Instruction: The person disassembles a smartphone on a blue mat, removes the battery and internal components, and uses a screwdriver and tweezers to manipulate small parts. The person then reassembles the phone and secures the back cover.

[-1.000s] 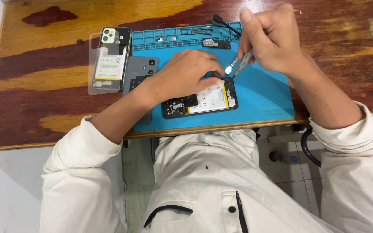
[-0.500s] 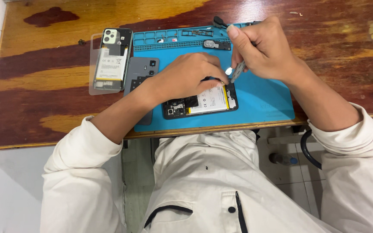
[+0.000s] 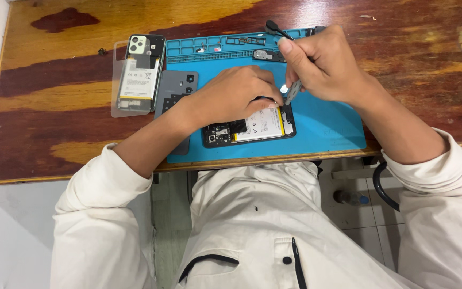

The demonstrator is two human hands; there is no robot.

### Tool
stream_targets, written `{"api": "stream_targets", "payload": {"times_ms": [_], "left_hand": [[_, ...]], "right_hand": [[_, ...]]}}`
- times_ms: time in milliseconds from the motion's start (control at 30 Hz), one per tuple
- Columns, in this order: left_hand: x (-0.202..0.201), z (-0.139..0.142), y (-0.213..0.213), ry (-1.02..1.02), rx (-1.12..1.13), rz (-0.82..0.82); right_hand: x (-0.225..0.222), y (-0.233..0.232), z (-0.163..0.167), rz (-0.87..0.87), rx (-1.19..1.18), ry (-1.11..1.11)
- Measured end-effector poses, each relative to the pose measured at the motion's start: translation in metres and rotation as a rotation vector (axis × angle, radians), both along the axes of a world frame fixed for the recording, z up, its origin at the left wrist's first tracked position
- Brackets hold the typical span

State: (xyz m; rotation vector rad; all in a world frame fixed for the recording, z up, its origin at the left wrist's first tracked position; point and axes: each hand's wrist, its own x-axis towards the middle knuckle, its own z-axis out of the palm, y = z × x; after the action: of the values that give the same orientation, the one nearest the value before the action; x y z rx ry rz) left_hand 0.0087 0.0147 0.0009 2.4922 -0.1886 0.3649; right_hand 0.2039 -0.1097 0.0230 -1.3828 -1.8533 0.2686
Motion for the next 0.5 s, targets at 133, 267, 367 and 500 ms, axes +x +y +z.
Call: {"api": "stream_targets", "payload": {"times_ms": [133,267,367,500], "left_hand": [[0.001,-0.004,0.0,-0.026,0.02,0.012],[0.002,-0.008,0.002,-0.075,0.006,-0.006],[0.004,-0.009,0.0,-0.062,-0.107,-0.014],[0.007,-0.01,-0.002,-0.124,-0.262,-0.108]], "right_hand": [[-0.005,-0.003,0.007,0.08,0.088,-0.172],[-0.015,-0.008,0.018,0.229,0.15,-0.31],[-0.018,-0.01,0.024,0.248,0.189,-0.343],[-0.012,-0.008,0.029,0.171,0.164,-0.397]]}}
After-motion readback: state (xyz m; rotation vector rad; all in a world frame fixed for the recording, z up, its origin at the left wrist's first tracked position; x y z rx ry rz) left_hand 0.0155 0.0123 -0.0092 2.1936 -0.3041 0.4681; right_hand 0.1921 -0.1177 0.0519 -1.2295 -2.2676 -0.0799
